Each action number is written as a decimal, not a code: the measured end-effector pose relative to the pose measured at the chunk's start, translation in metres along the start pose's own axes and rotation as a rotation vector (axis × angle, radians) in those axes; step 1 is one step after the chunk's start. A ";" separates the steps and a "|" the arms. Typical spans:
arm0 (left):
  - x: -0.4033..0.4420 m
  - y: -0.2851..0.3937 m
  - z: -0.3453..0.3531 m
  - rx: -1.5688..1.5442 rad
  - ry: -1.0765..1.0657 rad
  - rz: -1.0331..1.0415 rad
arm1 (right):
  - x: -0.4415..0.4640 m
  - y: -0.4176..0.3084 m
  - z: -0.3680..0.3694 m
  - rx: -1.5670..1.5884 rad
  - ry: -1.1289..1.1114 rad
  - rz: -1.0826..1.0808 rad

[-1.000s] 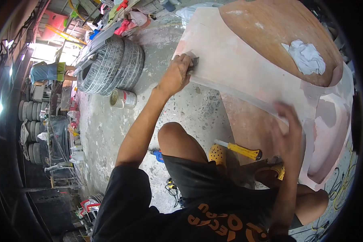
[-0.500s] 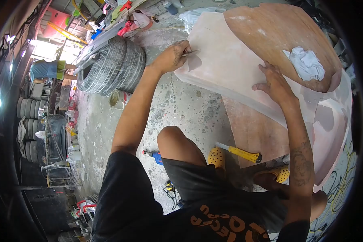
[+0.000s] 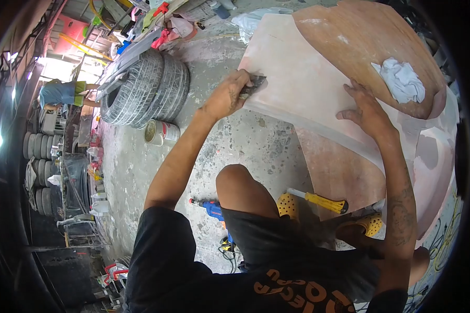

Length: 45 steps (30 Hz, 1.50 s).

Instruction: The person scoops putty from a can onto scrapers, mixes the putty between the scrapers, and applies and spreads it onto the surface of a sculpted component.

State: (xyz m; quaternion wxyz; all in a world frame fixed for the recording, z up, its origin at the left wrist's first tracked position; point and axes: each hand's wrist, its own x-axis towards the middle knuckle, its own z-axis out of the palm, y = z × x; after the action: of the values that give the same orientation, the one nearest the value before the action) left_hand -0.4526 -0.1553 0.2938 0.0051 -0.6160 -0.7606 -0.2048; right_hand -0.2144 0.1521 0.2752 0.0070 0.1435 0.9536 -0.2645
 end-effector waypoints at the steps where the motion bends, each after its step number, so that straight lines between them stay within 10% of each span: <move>1: -0.005 0.001 0.001 -0.009 0.005 0.004 | 0.001 0.002 0.001 0.000 0.000 -0.008; 45: -0.013 -0.039 -0.009 -0.227 -0.115 0.070 | -0.003 0.009 0.000 0.001 0.045 -0.050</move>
State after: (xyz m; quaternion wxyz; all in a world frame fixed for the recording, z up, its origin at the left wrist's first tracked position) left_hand -0.4884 -0.1763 0.2864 -0.1008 -0.6495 -0.7097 -0.2536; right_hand -0.2090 0.1585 0.2715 -0.0213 0.1257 0.9567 -0.2616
